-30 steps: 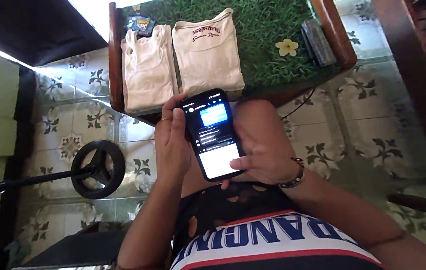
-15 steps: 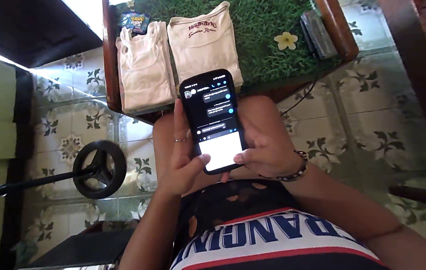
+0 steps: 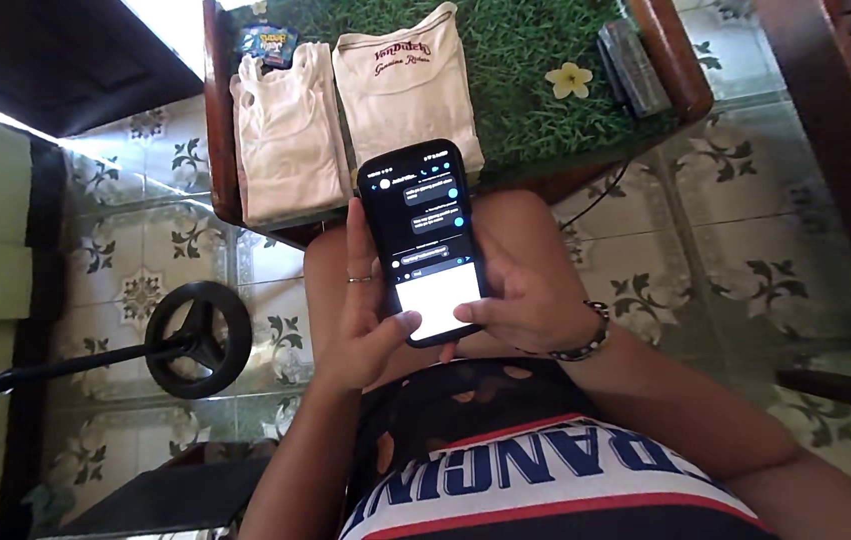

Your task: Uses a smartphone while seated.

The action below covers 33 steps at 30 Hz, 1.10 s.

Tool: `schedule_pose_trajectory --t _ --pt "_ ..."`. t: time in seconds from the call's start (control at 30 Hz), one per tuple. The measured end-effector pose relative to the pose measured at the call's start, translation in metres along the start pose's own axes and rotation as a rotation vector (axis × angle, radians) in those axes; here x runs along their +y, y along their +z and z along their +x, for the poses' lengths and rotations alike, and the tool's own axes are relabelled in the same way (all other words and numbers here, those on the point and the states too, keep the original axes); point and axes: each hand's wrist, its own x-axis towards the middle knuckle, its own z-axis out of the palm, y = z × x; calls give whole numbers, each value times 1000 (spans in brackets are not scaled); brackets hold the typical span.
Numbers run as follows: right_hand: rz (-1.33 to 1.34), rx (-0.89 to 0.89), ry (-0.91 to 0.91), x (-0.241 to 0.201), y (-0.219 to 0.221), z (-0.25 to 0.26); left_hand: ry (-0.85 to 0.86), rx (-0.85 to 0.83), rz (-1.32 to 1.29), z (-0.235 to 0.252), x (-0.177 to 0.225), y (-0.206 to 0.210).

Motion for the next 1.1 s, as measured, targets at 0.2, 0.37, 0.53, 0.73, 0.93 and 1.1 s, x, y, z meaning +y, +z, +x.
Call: schedule_pose_trajectory --t 0.2,0.37,0.53,0.73,0.93,1.1 --pt "128 63 -7 2 1 5 9 -17 28 0 0 -1" --pt "-6 224 -22 3 12 6 4 -33 80 0 2 4" --pt "-95 138 10 2 7 4 2 -12 89 -1 3 3" --pt "-13 163 -8 4 8 5 3 -8 94 -1 0 3" --pt "-26 106 2 5 4 3 6 4 94 0 2 2" --pt "-34 56 -5 4 2 2 12 11 87 1 2 2"
